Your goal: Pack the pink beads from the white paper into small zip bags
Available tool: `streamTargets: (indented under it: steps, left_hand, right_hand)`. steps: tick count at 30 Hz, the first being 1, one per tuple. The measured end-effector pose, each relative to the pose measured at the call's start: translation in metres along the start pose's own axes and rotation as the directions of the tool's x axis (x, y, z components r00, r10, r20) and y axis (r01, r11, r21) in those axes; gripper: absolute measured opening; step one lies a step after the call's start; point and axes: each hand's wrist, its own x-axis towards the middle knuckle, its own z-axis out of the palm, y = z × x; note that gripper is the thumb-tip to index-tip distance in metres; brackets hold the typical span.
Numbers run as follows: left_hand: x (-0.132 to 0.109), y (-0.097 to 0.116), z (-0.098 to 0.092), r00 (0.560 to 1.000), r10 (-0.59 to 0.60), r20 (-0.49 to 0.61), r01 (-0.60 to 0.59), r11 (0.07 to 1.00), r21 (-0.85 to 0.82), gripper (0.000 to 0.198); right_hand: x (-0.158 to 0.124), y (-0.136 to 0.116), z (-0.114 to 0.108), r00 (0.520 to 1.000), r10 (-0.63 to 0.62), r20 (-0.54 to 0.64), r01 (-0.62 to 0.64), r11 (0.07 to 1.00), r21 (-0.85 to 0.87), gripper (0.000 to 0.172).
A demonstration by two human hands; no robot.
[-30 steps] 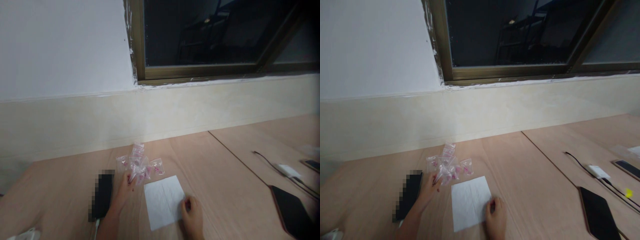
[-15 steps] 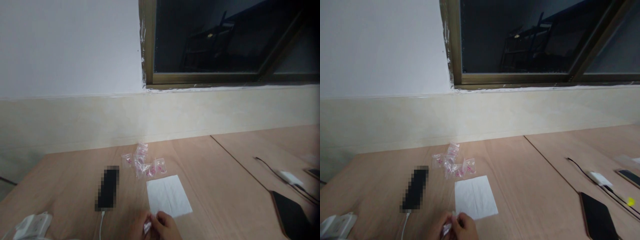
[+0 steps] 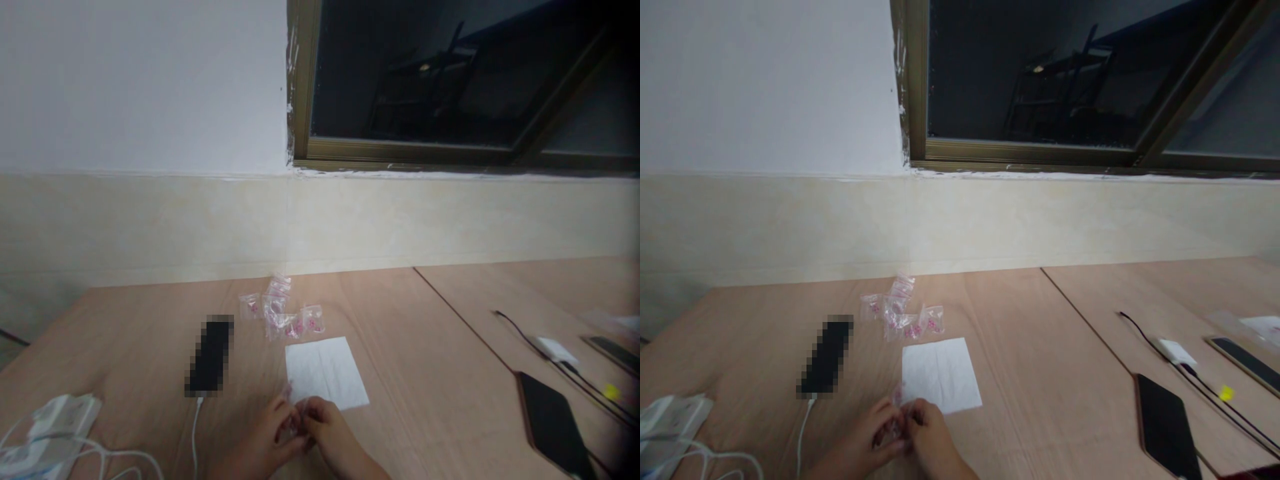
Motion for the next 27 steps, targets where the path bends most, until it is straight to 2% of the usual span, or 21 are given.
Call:
streamTargets:
  steps: [3, 7, 11, 17, 19, 23, 27]
  left_hand:
    - [0.004, -0.009, 0.008, 1.0, -0.019, 0.008, 0.019, 1.0, 0.025, 0.008]
    - [0.005, -0.016, 0.012, 0.999, -0.039, -0.013, 0.039, 0.999, 0.017, 0.007]
    - [0.004, -0.012, 0.009, 1.0, -0.027, -0.015, 0.027, 1.0, 0.006, 0.013]
    - [0.008, -0.005, 0.01, 0.998, -0.032, -0.063, 0.032, 0.999, -0.003, 0.014]
    - [0.008, -0.004, 0.011, 0.998, -0.053, -0.024, 0.051, 0.996, -0.072, 0.015]
    - [0.005, -0.008, 0.01, 0.984, -0.089, 0.157, 0.126, 0.961, -0.247, 0.021]
    - [0.001, -0.011, 0.009, 0.955, -0.077, 0.286, 0.163, 0.943, -0.291, 0.029]
  right_hand:
    - [-0.002, 0.004, 0.003, 0.999, -0.035, -0.013, 0.036, 0.999, 0.015, 0.026]
    - [-0.004, 0.006, 0.004, 0.996, -0.02, -0.086, 0.025, 0.998, 0.065, 0.034]
    - [-0.008, 0.001, 0.005, 0.99, 0.023, -0.137, -0.016, 0.999, 0.052, 0.042]
    - [-0.012, -0.011, 0.004, 0.986, 0.043, -0.164, -0.048, 0.998, -0.027, 0.038]
    - [-0.011, -0.011, 0.001, 0.985, 0.067, -0.158, -0.071, 0.997, -0.02, 0.034]
    - [-0.007, -0.007, -0.005, 0.994, 0.072, -0.088, -0.07, 0.997, 0.022, 0.026]
    - [-0.007, -0.002, -0.004, 0.987, 0.161, -0.031, -0.16, 0.987, 0.018, 0.022]
